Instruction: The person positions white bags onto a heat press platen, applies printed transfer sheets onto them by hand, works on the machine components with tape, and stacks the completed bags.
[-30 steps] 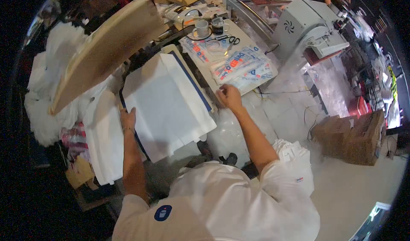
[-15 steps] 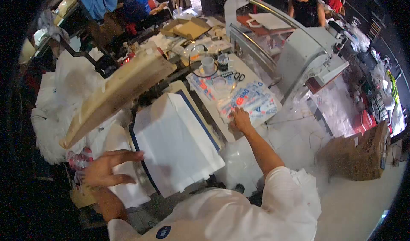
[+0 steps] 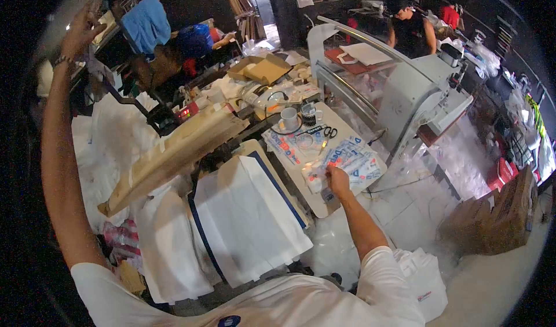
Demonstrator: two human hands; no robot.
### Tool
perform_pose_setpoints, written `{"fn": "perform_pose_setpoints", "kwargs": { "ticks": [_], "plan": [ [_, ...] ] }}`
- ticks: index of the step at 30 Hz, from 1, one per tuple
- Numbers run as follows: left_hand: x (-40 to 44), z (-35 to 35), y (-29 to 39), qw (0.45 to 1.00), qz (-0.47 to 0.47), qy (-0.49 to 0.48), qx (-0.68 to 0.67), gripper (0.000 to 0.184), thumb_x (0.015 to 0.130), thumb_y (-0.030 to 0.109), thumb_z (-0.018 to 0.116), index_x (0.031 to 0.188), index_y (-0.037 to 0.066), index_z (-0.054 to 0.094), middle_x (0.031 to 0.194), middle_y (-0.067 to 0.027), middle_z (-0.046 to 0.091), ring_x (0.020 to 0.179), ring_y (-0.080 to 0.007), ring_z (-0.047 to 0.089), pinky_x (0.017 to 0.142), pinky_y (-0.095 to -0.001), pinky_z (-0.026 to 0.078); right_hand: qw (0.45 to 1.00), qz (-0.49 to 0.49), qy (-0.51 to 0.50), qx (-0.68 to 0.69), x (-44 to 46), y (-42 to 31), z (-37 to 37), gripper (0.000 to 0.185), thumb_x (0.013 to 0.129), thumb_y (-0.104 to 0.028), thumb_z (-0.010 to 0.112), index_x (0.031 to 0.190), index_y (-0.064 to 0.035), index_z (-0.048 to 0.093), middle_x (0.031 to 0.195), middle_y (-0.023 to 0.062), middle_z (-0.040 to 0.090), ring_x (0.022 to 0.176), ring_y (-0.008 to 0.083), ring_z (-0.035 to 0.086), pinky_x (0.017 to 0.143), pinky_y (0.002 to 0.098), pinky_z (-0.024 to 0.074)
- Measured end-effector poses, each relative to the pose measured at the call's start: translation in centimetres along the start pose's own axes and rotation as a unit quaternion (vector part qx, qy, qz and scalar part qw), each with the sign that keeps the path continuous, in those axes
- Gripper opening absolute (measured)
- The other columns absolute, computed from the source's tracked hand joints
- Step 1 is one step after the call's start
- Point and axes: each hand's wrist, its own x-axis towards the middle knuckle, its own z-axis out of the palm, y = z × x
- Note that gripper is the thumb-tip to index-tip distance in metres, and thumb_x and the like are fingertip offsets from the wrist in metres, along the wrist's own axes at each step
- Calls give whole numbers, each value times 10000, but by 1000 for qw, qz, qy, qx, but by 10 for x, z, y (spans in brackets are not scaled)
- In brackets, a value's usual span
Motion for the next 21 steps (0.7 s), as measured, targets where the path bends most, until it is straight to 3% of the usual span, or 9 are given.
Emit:
{"fn": "perform_pose_setpoints", "kwargs": {
  "ticks": [1, 3, 5, 8, 9, 12, 16, 19, 21],
  "plan": [
    [9, 2, -1, 997, -38, -64, -27, 756, 877, 389, 730, 1510, 148, 395, 1358, -218, 567, 1206, -374, 587, 993, -463, 488, 1000, 6, 9, 1, 3, -2, -1, 143, 809, -101, 642, 946, -60, 633, 885, 176, 691, 791, 392, 664, 693, 484, 515],
    [16, 20, -24, 1000, -24, -9, 16, 798, 860, 385, 753, 1514, 125, 377, 1188, -199, 664, 1019, -328, 668, 865, -442, 538, 1000, 15, 8, -4, 6, -7, -9, 159, 815, -80, 649, 970, -57, 626, 902, 180, 694, 803, 391, 669, 703, 481, 517],
    [11, 30, -34, 998, -19, 25, 50, 810, 849, 383, 765, 1504, 113, 371, 1097, -187, 710, 920, -305, 706, 797, -431, 560, 986, -77, 114, 92, 16, -50, -34, 275, 821, -77, 697, 1079, -60, 604, 956, 184, 697, 841, 386, 680, 715, 455, 527],
    [-33, 32, -20, 999, 2, 37, 37, 785, 843, 386, 768, 1467, 111, 378, 1078, -183, 702, 906, -303, 698, 786, -430, 551, 979, -38, 78, 182, 8, -155, -61, 365, 831, -137, 763, 1152, -57, 609, 1024, 179, 703, 928, 347, 696, 790, 416, 539],
    [-54, 32, -11, 999, 11, 27, 23, 776, 841, 386, 769, 1454, 110, 381, 1071, -182, 700, 901, -303, 695, 783, -430, 548, 977, -72, 29, 197, 0, -179, -57, 349, 821, -101, 763, 1136, -48, 620, 1013, 166, 707, 927, 347, 693, 785, 411, 543],
    [-128, 23, 15, 998, 37, -37, -32, 751, 836, 389, 772, 1418, 109, 388, 1052, -178, 692, 887, -302, 686, 772, -429, 540, 933, -297, -36, 201, -27, -236, -9, 272, 755, -16, 733, 1023, -23, 689, 1010, 150, 705, 919, 355, 674, 809, 413, 543],
    [-237, 21, 49, 975, 47, -182, -117, 718, 828, 392, 775, 1368, 106, 398, 1026, -172, 681, 868, -300, 675, 757, -428, 528, 922, -294, -133, 213, -74, -313, 54, 334, 705, -35, 693, 1039, -24, 695, 1052, 158, 683, 997, 358, 649, 857, 432, 535],
    [-319, 27, 73, 942, 42, -291, -163, 694, 822, 394, 778, 1332, 104, 406, 1007, -168, 673, 854, -298, 667, 746, -428, 520, 921, -263, -239, 159, -98, -343, 85, 361, 730, -81, 734, 1081, -13, 683, 1092, 182, 661, 1058, 366, 625, 869, 419, 523],
    [-370, 35, 89, 915, 34, -355, -187, 679, 818, 396, 780, 1307, 103, 411, 994, -165, 668, 844, -298, 662, 739, -427, 514, 914, -264, -173, 257, -109, -353, 85, 457, 783, -328, 759, 1082, 7, 676, 1145, 226, 631, 1096, 410, 592, 922, 475, 488]
  ]
}}
